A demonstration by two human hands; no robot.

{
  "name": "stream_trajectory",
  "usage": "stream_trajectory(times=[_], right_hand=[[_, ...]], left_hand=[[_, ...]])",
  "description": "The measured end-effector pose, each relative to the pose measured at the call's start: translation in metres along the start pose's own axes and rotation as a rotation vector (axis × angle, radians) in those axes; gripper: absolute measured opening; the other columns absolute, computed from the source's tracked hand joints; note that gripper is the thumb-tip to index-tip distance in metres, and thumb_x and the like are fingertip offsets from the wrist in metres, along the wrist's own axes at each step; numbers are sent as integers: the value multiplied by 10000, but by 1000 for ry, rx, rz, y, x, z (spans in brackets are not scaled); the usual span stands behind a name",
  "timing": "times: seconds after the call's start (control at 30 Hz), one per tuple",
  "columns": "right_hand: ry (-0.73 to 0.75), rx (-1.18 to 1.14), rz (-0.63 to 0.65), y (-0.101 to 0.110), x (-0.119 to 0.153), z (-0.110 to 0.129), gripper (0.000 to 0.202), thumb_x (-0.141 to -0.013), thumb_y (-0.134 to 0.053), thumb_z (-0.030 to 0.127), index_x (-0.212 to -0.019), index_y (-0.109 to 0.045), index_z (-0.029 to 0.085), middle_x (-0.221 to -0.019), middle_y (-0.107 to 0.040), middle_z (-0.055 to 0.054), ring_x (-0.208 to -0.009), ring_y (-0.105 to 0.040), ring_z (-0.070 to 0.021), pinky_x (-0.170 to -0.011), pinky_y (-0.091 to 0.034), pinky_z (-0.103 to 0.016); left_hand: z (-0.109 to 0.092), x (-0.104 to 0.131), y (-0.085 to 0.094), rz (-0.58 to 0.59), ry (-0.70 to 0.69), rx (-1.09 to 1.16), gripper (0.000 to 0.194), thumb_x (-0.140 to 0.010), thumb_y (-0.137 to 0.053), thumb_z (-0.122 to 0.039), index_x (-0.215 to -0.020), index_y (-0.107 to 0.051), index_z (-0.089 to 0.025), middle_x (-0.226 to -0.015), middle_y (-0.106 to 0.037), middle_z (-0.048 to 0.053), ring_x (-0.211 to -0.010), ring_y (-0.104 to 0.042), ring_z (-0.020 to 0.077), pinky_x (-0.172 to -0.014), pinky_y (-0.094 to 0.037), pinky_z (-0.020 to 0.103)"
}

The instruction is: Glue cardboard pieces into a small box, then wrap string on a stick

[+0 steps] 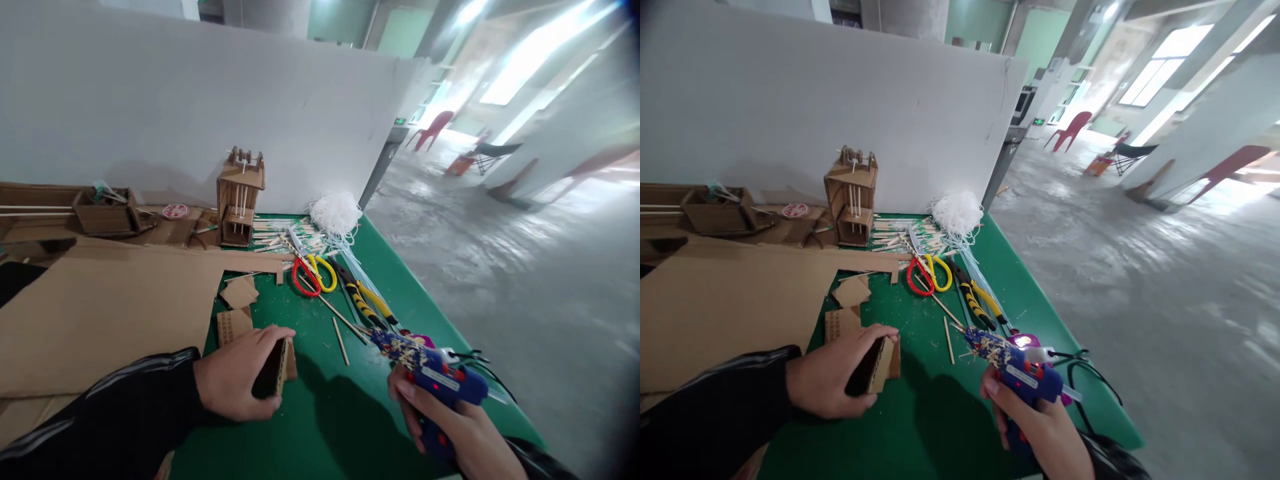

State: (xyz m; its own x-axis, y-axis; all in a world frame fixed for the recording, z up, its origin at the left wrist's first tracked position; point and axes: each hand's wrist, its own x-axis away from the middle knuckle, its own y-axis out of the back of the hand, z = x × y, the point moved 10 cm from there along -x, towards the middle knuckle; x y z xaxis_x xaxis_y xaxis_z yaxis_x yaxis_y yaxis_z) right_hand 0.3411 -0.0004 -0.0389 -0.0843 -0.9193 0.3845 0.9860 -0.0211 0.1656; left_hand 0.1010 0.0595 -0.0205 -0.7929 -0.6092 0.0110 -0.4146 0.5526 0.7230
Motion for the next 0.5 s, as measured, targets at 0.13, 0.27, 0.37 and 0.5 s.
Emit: stream_trajectory(times=[0.13, 0.27, 0.37, 0.5], right_hand=[[8, 14, 46, -7, -5, -2, 464, -756, -660, 631, -751, -611, 170, -498, -527, 5, -435, -507, -141, -418, -429, -254], [50, 56, 13, -10, -5, 5, 444, -788, -642, 602, -743, -622, 161, -495, -533, 5, -428, -507, -128, -435, -394, -239], [68, 82, -23, -13, -2, 11, 429, -805, -629, 584, -727, -620, 162, -485, -525, 14, -418, -498, -117, -441, -372, -231], [38, 56, -10, -19, -3, 8, 438, -783, -645, 598, -742, -632, 162, -498, -522, 19, -427, -501, -120, -430, -384, -228]], left_hand=[[4, 0, -4, -56, -27, -111, 832, -728, -676, -293, -1434, -242, -221, -1364, -487, 111, -1217, -501, 293, -1036, -431, 398], [-2, -3, -5, -82, -78, -159, 692, -760, -660, -288, -1377, -351, -244, -1369, -488, 91, -1232, -491, 282, -1058, -417, 406], [-5, -4, -7, -90, -79, -181, 681, -765, -654, -273, -1377, -359, -238, -1367, -485, 94, -1279, -446, 289, -1083, -393, 419], [-3, -4, -9, -83, -51, -220, 724, -751, -632, -231, -1404, -320, -234, -1371, -472, 101, -1228, -480, 293, -1043, -426, 431]])
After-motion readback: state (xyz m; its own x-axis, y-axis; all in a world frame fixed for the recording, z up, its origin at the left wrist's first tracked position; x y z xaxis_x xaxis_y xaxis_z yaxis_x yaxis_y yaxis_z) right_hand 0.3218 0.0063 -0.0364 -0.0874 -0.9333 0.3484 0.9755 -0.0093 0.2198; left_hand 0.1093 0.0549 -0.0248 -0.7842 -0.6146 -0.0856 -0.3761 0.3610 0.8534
